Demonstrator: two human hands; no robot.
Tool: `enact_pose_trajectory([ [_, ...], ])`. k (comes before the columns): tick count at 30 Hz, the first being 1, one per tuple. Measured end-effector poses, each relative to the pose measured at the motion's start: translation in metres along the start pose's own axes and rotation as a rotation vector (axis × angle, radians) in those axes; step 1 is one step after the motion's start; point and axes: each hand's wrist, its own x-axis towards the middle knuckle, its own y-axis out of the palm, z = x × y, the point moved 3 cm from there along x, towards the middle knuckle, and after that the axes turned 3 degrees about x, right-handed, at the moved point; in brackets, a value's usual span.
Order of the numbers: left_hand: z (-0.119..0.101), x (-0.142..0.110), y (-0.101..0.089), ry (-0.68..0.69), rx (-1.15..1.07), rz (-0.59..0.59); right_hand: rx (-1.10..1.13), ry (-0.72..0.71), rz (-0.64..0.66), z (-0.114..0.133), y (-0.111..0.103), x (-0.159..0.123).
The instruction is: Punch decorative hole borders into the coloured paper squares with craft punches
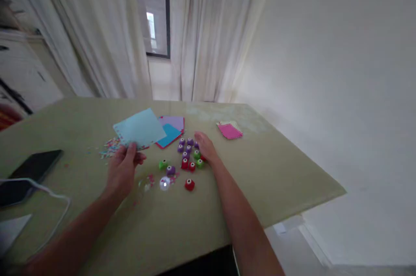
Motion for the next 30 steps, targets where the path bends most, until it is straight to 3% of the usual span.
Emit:
enact_pose_trajectory([
  [5, -0.012, 0.012, -0.008, 0.044, -0.017, -0.067, 0.051, -0.105, 0.145, 0.031, 0.038, 0.007],
  [10, -0.020, 0.021, -0.016, 0.093, -0.049, -0.134, 0.068, -0.188, 0.229, 0.058, 0.090, -0.004],
  [14, -0.020, 0.025, -0.020, 0.100, -0.045, -0.157, 0.097, -0.194, 0.223, 0.073, 0.134, -0.009],
  [17, -0.017, 0.027, -0.023, 0.094, -0.026, -0.157, 0.158, -0.181, 0.136, 0.080, 0.151, -0.007],
  [20, -0.016, 0.030, -0.025, 0.093, -0.019, -0.158, 0.233, -0.144, 0.004, 0.079, 0.142, -0.007],
  [24, -0.018, 0.033, -0.025, 0.103, -0.030, -0.179, 0.252, -0.099, -0.060, 0.071, 0.101, -0.041],
  [26, -0.019, 0.034, -0.024, 0.110, -0.035, -0.189, 0.208, -0.124, -0.012, 0.072, 0.080, -0.072],
  [30, -0.019, 0.030, -0.020, 0.131, -0.010, -0.162, -0.225, -0.336, 0.307, 0.086, 0.067, -0.123],
])
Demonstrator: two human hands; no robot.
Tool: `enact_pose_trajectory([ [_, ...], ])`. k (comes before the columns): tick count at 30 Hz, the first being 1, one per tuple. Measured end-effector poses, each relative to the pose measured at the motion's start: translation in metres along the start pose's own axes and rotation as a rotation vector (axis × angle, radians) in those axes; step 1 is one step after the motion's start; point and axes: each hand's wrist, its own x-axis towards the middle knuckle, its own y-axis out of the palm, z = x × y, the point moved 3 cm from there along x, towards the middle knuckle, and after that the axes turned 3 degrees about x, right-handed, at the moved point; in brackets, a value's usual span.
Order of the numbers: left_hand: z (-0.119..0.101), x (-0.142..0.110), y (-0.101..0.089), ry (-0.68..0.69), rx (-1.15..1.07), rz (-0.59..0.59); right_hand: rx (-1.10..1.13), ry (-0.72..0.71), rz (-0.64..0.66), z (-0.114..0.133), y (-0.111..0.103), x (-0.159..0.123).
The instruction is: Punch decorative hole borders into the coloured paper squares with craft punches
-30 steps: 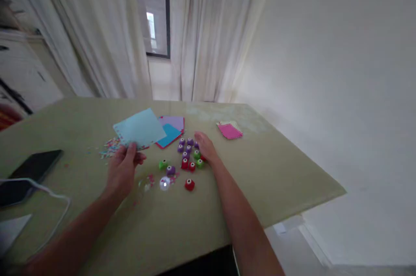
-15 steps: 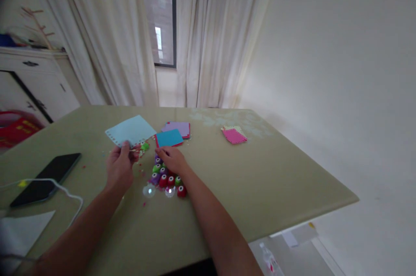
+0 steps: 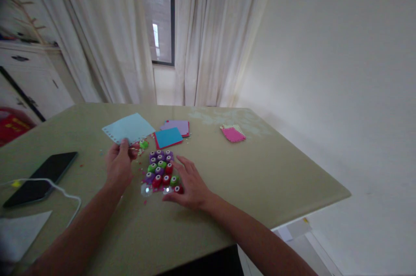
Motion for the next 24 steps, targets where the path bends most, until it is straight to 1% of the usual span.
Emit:
enact_pose_trajectory([
  [2, -0.001, -0.004, 0.002, 0.016, 0.030, 0.028, -0.131, -0.039, 0.077, 0.008, 0.008, 0.001],
  [4, -0.003, -0.008, 0.003, 0.032, 0.063, 0.060, -0.190, -0.042, 0.094, 0.008, 0.020, 0.018],
  [9, -0.014, -0.011, 0.001, 0.081, 0.110, 0.105, -0.217, -0.016, 0.048, -0.001, 0.053, 0.075],
  [12, -0.019, -0.008, -0.002, 0.102, 0.117, 0.092, -0.199, -0.026, 0.017, -0.001, 0.061, 0.091],
  [15, -0.022, -0.006, -0.005, 0.110, 0.116, 0.066, -0.084, -0.055, -0.051, 0.001, 0.052, 0.085],
  [17, -0.024, -0.008, -0.005, 0.108, 0.116, 0.060, 0.036, -0.063, -0.122, 0.001, 0.037, 0.072],
  [19, -0.026, -0.011, -0.004, 0.104, 0.120, 0.072, 0.115, -0.046, -0.161, -0.003, 0.022, 0.057],
  [22, -0.028, -0.013, -0.003, 0.099, 0.132, 0.105, 0.097, 0.002, -0.179, -0.008, 0.006, 0.041],
  [24, -0.026, -0.011, -0.005, 0.088, 0.193, 0.112, 0.037, 0.008, -0.173, -0.007, 0.003, 0.037],
])
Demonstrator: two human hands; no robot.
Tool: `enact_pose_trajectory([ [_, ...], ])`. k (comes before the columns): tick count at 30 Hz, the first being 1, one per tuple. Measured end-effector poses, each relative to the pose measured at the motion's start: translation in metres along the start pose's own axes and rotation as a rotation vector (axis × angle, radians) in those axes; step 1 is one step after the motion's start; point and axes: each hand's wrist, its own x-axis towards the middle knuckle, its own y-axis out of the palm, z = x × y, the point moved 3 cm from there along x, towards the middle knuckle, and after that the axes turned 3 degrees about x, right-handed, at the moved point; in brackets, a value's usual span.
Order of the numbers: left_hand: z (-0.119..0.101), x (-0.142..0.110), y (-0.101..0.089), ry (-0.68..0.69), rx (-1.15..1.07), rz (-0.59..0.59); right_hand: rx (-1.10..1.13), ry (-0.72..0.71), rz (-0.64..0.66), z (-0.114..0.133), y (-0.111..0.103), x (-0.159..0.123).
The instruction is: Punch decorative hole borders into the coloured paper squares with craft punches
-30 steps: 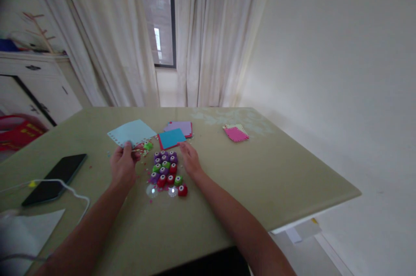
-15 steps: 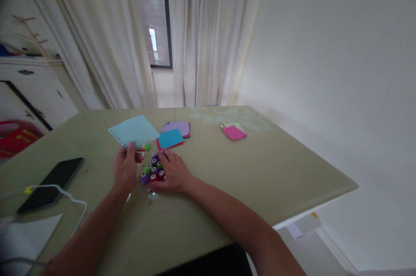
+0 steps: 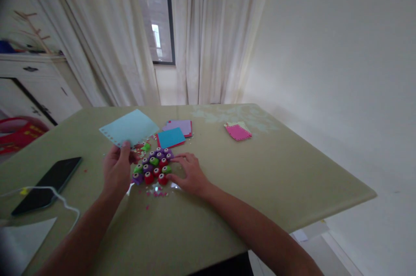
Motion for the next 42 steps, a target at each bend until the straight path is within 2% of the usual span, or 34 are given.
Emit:
enact_pose_trajectory([
  [5, 0.020, 0.019, -0.017, -0.097, 0.177, -0.013, -0.189, -0.197, 0.242, 0.013, 0.015, -0.005],
  [7, 0.024, 0.026, -0.024, -0.114, 0.206, -0.054, -0.230, -0.246, 0.279, 0.016, 0.018, -0.008],
  [10, 0.021, 0.028, -0.027, -0.120, 0.211, -0.094, -0.256, -0.237, 0.288, 0.015, 0.015, -0.011],
  [14, 0.012, 0.019, -0.016, -0.149, 0.170, -0.042, -0.243, -0.180, 0.339, 0.010, 0.009, -0.012],
  [18, 0.009, 0.002, -0.004, -0.201, 0.064, 0.077, -0.014, -0.032, 0.225, 0.011, 0.003, -0.010],
  [23, 0.008, -0.023, 0.008, -0.234, 0.020, 0.233, 0.568, 0.303, -0.001, 0.015, -0.001, -0.009],
  [27, 0.006, -0.038, 0.015, -0.278, 0.049, 0.316, 0.989, 0.417, -0.030, 0.017, 0.000, -0.006],
  [36, 0.003, -0.046, 0.018, -0.331, 0.067, 0.329, 1.267, 0.606, -0.243, -0.003, -0.003, -0.003],
  [42, -0.001, -0.052, 0.022, -0.297, 0.110, 0.331, 1.242, 0.591, -0.290, 0.000, -0.008, -0.003],
])
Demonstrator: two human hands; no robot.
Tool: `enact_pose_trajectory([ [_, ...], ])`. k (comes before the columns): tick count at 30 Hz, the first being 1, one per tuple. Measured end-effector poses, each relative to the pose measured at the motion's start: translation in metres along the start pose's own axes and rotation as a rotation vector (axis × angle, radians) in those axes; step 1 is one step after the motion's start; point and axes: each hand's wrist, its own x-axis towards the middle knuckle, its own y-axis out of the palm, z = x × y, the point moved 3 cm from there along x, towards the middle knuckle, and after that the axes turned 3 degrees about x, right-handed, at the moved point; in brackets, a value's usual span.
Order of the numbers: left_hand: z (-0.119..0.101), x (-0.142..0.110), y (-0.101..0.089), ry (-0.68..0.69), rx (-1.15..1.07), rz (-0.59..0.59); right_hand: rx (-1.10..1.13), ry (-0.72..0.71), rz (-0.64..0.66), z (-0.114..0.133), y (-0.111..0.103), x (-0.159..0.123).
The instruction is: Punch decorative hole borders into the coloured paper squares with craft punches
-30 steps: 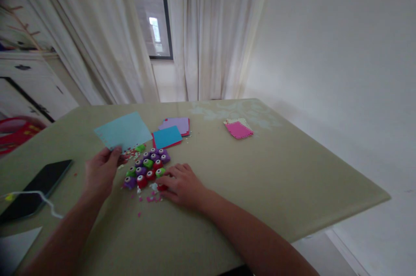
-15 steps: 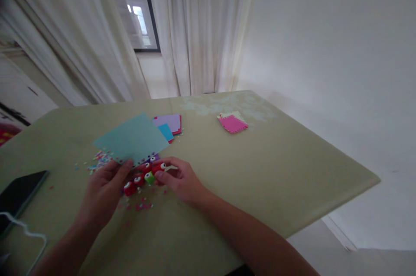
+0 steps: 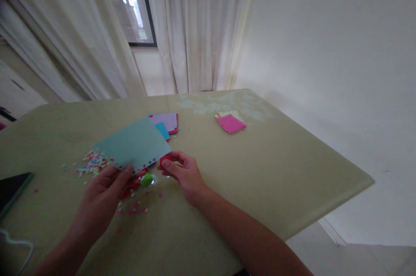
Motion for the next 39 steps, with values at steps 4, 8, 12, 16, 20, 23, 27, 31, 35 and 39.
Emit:
enact_pose_trajectory([
  [4, -0.005, -0.003, 0.003, -0.024, 0.000, 0.025, -0.086, -0.046, 0.006, 0.004, 0.002, -0.003],
  [8, -0.008, -0.001, 0.000, -0.027, 0.013, 0.007, -0.108, -0.049, 0.021, 0.004, 0.001, -0.003],
  [12, -0.006, -0.001, -0.001, -0.030, 0.006, -0.002, -0.114, -0.064, 0.027, 0.003, 0.000, -0.002],
  [16, -0.004, -0.002, 0.002, -0.048, -0.012, 0.032, -0.137, -0.061, 0.030, 0.002, -0.001, -0.001],
  [20, -0.006, -0.002, 0.001, -0.047, 0.019, 0.044, -0.120, -0.045, 0.036, 0.003, -0.001, -0.001],
  [23, -0.009, -0.004, -0.002, -0.048, 0.047, 0.053, -0.098, -0.037, 0.031, 0.004, -0.001, -0.001],
  [27, -0.012, -0.006, -0.003, -0.033, 0.083, 0.098, -0.082, -0.037, 0.040, 0.004, -0.001, -0.003],
  [31, -0.012, -0.007, -0.002, -0.038, 0.078, 0.109, -0.074, -0.040, 0.057, 0.005, 0.000, -0.003],
  [35, -0.013, -0.006, 0.000, -0.052, 0.081, 0.112, -0.085, -0.049, 0.065, 0.004, -0.001, -0.003],
  [39, -0.014, -0.007, 0.001, -0.054, 0.076, 0.138, -0.094, -0.053, 0.064, 0.003, -0.002, -0.002],
])
